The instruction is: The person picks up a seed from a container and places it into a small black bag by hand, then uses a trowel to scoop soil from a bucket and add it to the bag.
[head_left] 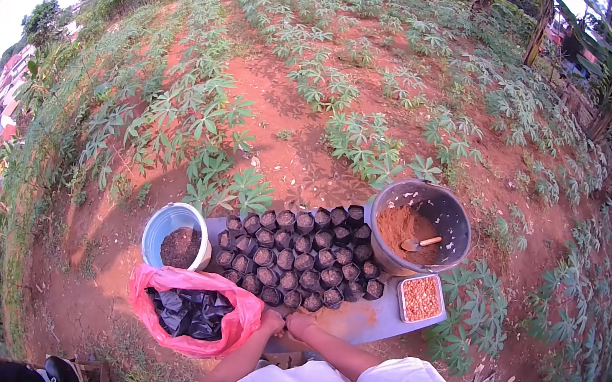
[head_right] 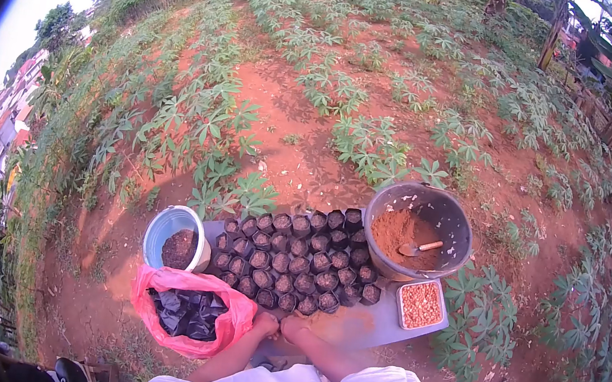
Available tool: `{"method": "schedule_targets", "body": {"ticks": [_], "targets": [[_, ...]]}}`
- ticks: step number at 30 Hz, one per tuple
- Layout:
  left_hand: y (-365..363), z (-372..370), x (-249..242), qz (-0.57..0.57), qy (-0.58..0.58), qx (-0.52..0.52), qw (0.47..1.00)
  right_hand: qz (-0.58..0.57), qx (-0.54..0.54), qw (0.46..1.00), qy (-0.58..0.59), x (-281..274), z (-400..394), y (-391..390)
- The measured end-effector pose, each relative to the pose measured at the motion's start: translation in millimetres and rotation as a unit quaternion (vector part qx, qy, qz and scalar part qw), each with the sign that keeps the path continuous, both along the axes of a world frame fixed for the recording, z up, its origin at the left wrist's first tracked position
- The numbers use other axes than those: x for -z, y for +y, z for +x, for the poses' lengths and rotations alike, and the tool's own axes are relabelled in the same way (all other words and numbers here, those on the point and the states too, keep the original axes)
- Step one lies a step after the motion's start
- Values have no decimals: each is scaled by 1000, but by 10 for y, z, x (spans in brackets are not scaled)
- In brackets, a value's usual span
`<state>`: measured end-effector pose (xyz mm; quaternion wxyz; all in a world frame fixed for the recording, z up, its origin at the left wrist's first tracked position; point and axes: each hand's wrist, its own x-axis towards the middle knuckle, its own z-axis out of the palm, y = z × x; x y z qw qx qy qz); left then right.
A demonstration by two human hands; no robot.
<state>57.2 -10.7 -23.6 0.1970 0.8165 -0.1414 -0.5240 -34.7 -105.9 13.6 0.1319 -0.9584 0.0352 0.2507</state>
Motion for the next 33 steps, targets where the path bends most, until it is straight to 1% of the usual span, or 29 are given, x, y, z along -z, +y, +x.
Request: {"method": "schedule_targets", "body": {"ticks": [1, 4, 6, 8, 10, 12, 14, 16, 18, 20, 21, 22, 23, 24, 25, 26, 27, 28, 29, 30, 31, 32, 33], "targets": [[-1, 4, -32, -1, -3, 11, 1000, -10, 48, 999, 7, 77, 2, 41], [-69, 34, -84, 4, -17, 43, 999, -16, 62, 998, -21, 222, -20, 70], [-37, 7, -86, 20, -26, 65, 997, -4, 67, 998, -3, 245, -34, 63], [-41, 41, -88, 6, -3, 18, 1000, 5, 73, 997, 8, 192, 20, 73], [-69, 40, -95, 14, -3, 29, 999, -17, 89, 996, -20, 250, -22, 94], [-50, 26, -124, 22, -8, 38, 999, -12, 89, 996, -9, 265, -38, 95], [-52, 4, -173, 13, -12, -13, 1000, -11, 89, 996, -7, 230, -36, 97], [-45, 3, -113, 1, -24, -6, 1000, -7, 91, 995, -30, 313, -52, 103], [23, -62, -103, -9, -35, 3, 999, -9, 86, 996, -27, 382, -64, 148], [32, -129, -138, -1, -58, -31, 998, -14, 80, 996, -25, 470, -83, 158], [50, -191, -157, -4, -63, -30, 998, -5, 92, 995, -31, 535, -107, 186], [94, -280, -64, -36, -179, -23, 983, 4, 104, 994, -37, 568, -121, 199], [120, -338, 35, -68, -292, -16, 954, 3, 105, 994, -41, 393, -106, 208], [100, -331, 144, -70, -294, -16, 953, 55, 207, 977, -21, 222, -108, 231], [73, -298, 291, -33, -240, -60, 968, 108, 306, 946, 1, 73, -132, 253], [84, -314, 411, 5, -182, -104, 978, 107, 307, 946, 3, 86, -146, 224], [114, -339, 382, 4, -180, -105, 978, 159, 257, 953, 32, 212, -130, 153], [117, -317, 264, 1, -179, -71, 981, 211, 204, 954, 60, 233, -121, 99], [100, -290, 135, -2, -181, -39, 983, 210, 202, 955, 60, 248, -116, 44], [86, -312, -67, -8, -210, -16, 978, 242, 163, 946, 141, 184, -76, -31], [86, -325, -86, -7, -210, -17, 977, 271, 123, 929, 221, 88, -45, -89], [86, -347, -101, -48, -236, -40, 970, 272, 122, 928, 222, -3, -60, -88], [74, -368, -91, -90, -261, -63, 959, 194, 118, 968, 108, -186, -100, -52]]}}
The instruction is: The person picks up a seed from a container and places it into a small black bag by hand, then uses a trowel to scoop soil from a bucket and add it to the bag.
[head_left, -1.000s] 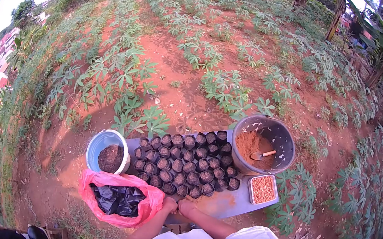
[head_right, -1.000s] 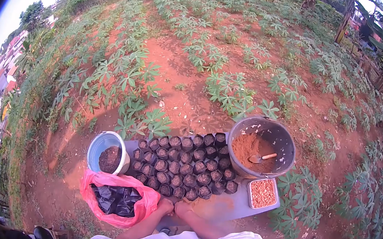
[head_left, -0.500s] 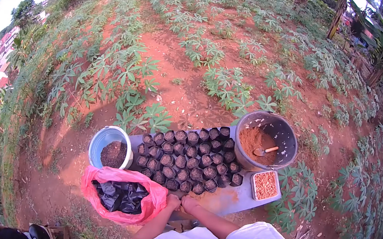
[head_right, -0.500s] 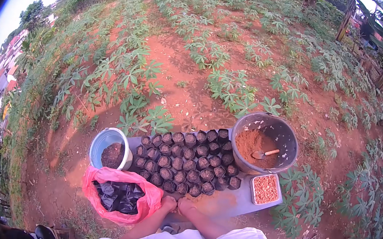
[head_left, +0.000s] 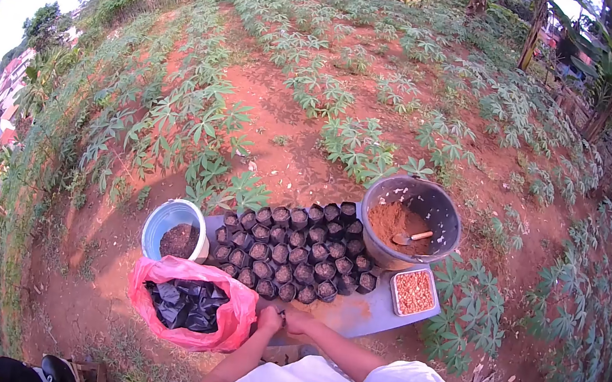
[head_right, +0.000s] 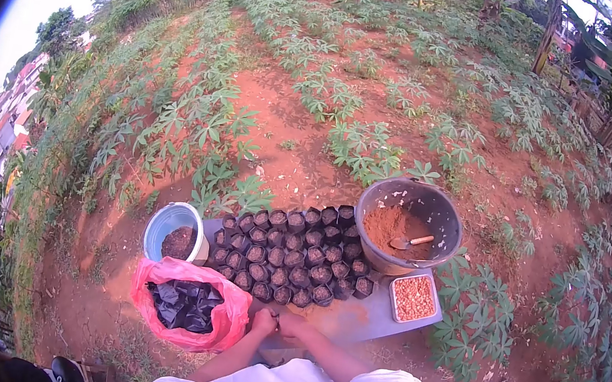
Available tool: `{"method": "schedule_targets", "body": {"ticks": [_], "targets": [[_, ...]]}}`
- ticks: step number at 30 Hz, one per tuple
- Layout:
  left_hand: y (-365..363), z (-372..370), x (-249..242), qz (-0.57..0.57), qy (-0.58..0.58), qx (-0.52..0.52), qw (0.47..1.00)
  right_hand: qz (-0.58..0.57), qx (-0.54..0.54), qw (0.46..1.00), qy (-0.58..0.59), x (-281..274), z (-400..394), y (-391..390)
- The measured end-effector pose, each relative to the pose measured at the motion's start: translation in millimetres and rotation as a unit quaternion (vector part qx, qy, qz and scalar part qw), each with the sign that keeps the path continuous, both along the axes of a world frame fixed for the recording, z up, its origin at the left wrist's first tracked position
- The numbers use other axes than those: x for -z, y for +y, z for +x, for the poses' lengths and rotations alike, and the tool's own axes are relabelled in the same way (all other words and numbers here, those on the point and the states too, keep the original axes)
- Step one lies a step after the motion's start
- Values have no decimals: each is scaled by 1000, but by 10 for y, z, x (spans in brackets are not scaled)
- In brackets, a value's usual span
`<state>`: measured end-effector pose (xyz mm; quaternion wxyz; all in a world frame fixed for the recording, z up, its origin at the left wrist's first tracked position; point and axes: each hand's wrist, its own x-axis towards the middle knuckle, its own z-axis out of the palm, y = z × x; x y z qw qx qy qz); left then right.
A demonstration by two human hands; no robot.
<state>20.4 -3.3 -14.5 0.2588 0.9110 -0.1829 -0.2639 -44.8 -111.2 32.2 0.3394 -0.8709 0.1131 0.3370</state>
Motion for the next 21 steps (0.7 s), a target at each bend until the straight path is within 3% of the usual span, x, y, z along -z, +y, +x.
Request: {"method": "schedule_targets", "body": {"ticks": [1, 3, 5, 10, 11, 12, 13, 15, 16, 18, 21], "targets": [[6, -13, 36, -1, 1, 0, 1000, -96, 5, 990, -106, -72, -31, 10], [20, -2, 87, -146, -117, 42, 981, -109, -30, 984, -140, 103, -27, -5], [2, -6, -42, -141, -87, 40, 985, -117, -69, 975, -175, 253, 0, -28], [31, 92, 23, -118, -55, 58, 990, -94, -160, 973, -137, 366, 103, -107], [37, 109, 37, -33, -14, 65, 997, -92, -164, 973, -137, 377, 98, -112], [34, 148, 46, 52, 26, 70, 996, -92, -138, 977, -135, 406, 81, -107], [42, 178, 93, 52, 25, 66, 996, -91, -113, 980, -134, 433, 82, -96], [44, 168, 231, 32, 169, 19, 985, -82, -87, 982, -148, 473, 66, -78], [42, 120, 331, 32, 173, 20, 984, -73, -58, 983, -159, 467, 45, -80], [40, 17, 455, -30, 45, 5, 998, -61, -47, 983, -169, 465, 11, -81], [32, 82, 509, -13, 121, 4, 993, -52, -19, 982, -180, 522, -11, -46]]}}
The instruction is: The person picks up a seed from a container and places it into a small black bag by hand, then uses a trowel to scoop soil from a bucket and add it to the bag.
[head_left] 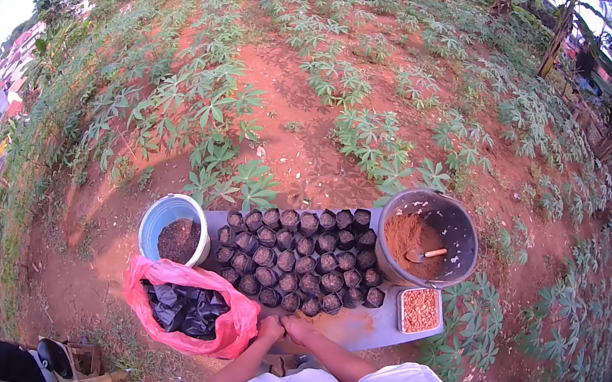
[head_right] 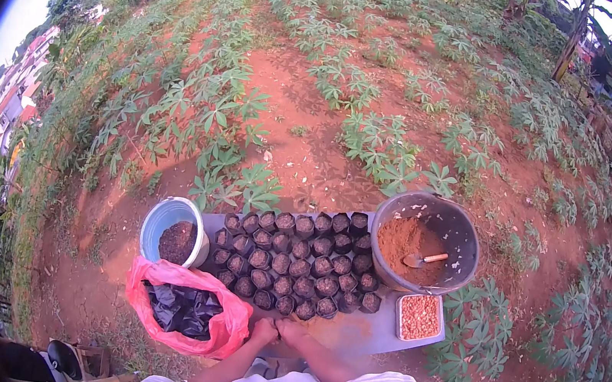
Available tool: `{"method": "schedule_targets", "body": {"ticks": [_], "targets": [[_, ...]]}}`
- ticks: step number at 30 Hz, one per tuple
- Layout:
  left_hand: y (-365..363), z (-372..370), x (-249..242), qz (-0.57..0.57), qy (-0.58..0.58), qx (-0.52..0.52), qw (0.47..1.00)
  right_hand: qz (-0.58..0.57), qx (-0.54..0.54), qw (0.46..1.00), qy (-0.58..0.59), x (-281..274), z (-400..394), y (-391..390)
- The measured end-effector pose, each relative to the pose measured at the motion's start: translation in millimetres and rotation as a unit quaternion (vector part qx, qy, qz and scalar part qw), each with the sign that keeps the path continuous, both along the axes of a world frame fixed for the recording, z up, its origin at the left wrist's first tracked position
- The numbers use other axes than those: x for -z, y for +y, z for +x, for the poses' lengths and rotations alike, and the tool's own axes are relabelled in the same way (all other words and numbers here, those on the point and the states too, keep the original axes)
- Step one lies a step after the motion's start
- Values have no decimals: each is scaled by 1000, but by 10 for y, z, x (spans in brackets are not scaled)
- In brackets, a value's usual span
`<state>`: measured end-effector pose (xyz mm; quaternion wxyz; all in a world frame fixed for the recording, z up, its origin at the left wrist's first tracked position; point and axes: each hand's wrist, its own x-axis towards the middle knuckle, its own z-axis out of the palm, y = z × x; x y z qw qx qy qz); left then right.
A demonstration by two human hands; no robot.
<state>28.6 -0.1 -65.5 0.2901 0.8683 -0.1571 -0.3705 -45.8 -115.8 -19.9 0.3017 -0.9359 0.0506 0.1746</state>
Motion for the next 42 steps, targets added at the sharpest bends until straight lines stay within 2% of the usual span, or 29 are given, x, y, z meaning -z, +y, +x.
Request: {"method": "schedule_targets", "body": {"ticks": [1, 3, 4, 5, 7, 9, 11, 13, 15, 16, 18, 19, 21, 22, 24, 25, 27, 28, 30, 33, 34, 36, 39, 42], "targets": [[-11, 18, -113, 3, 5, 0, 1000, -2, -15, 1000, 7, 70, 33, -13], [-49, 44, -331, 12, 150, -95, 984, -6, -23, 1000, 15, 77, 47, -21], [-35, 37, -262, -4, 91, -58, 994, -11, -18, 999, 28, -4, 43, -4], [-36, 24, -201, -8, 90, -58, 994, -19, -17, 999, 39, -95, 59, -21], [-47, -7, -389, -7, 109, -103, 989, -15, -20, 999, 29, 70, 69, -59], [-67, 17, -573, -5, 108, -104, 989, -3, -19, 1000, 18, 143, 30, 13], [-72, -18, -580, -7, 106, -102, 989, 20, 52, 998, 26, -44, 16, 29], [-131, 33, -480, 54, -123, 10, 991, 12, 90, 996, -22, 160, 68, 99], [-162, 105, -546, 53, -113, 11, 992, 30, 259, 965, 34, 285, 108, 226], [-170, 98, -617, 52, -98, 13, 994, 30, 260, 964, 36, 205, 91, 194], [-115, 80, -709, 35, -69, 18, 997, 122, 164, 966, 157, 60, 122, -2], [-93, 107, -742, 18, -43, 21, 999, 120, 163, 967, 154, -4, 100, -25], [-17, 60, -642, -6, -58, 10, 998, 287, 287, 896, 181, -133, 50, -54], [10, 32, -628, -15, -50, 17, 998, 286, 285, 897, 181, -299, 47, -68], [18, 9, -608, -25, -39, 24, 999, 127, 129, 966, 184, -568, 60, -136], [30, -9, -604, 0, -36, 15, 999, 127, 129, 966, 186, -510, 45, -114], [-12, -22, -640, 22, -31, 7, 999, -21, 56, 995, 82, -444, 37, -104], [-35, -22, -722, 41, -42, 24, 998, -21, 56, 995, 84, -492, 44, -117], [-21, -30, -756, 64, -51, 41, 996, -53, -30, 992, 114, -550, 66, -125], [-92, -9, -691, 93, -67, 78, 990, -58, -54, 994, 79, -300, 24, -108], [-91, -22, -669, 59, -88, 85, 991, -57, -54, 994, 80, -194, -37, -64], [-90, 27, -633, 28, -108, 89, 990, -112, -10, 994, -6, -48, -99, 6], [-51, -42, -586, 1, -95, 74, 993, -168, -11, 986, 6, 122, -121, 51], [-72, -18, -725, -13, -54, 38, 998, -144, 6, 988, 59, -34, -64, 79]]}}
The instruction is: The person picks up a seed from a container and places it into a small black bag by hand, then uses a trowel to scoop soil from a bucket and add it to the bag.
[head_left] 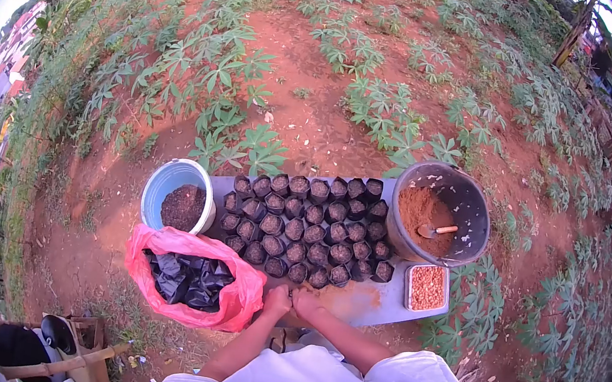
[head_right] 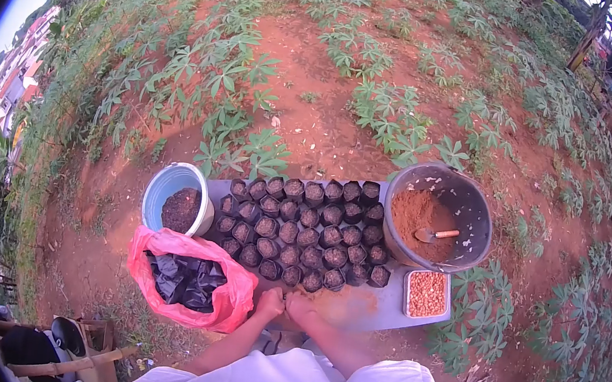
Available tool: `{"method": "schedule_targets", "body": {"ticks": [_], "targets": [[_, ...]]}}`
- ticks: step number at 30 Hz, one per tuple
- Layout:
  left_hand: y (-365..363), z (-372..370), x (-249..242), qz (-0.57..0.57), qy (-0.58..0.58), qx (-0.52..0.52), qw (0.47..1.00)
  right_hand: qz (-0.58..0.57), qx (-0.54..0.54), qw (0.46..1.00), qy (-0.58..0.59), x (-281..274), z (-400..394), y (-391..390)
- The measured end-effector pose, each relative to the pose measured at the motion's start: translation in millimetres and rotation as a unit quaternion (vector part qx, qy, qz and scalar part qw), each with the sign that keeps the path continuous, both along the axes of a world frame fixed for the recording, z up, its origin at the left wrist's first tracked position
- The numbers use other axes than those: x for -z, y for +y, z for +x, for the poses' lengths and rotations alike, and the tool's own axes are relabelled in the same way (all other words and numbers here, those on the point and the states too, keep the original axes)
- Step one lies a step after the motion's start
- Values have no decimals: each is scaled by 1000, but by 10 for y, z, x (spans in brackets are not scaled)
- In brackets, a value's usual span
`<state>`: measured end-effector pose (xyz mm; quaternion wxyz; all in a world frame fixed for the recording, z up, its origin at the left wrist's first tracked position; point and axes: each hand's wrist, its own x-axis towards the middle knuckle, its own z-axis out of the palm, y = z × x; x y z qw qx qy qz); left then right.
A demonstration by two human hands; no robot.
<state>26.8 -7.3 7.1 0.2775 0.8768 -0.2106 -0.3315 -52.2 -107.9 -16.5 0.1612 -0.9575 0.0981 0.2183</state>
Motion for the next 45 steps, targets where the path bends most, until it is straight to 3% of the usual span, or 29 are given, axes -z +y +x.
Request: {"method": "schedule_targets", "body": {"ticks": [9, 14, 19, 20, 24, 27, 36, 39, 45], "targets": [[-61, 35, -12, 10, 19, -21, 1000, -8, 25, 1000, 2, 8, 24, 27], [43, -64, 82, -28, 34, -31, 999, 78, 60, 995, -16, -203, -30, -44], [126, -263, -21, -56, -96, -19, 994, 157, 99, 977, -102, -192, -159, -89], [155, -308, -55, -42, -67, -9, 997, 195, 116, 966, -123, -163, -237, -120], [236, -463, -231, -49, -129, 24, 990, 261, 168, 947, -80, -312, -354, -204], [220, -449, -260, -51, -139, 52, 988, 247, 161, 953, -74, -590, -441, -260], [74, -453, -291, -77, -204, 114, 969, 320, 218, 914, -121, -467, -687, -411], [42, -509, -269, -51, -216, 87, 971, 298, 187, 928, -126, -464, -710, -517], [141, -653, -281, -111, -230, 61, 965, 337, 135, 918, -162, -516, -718, -510]]}}
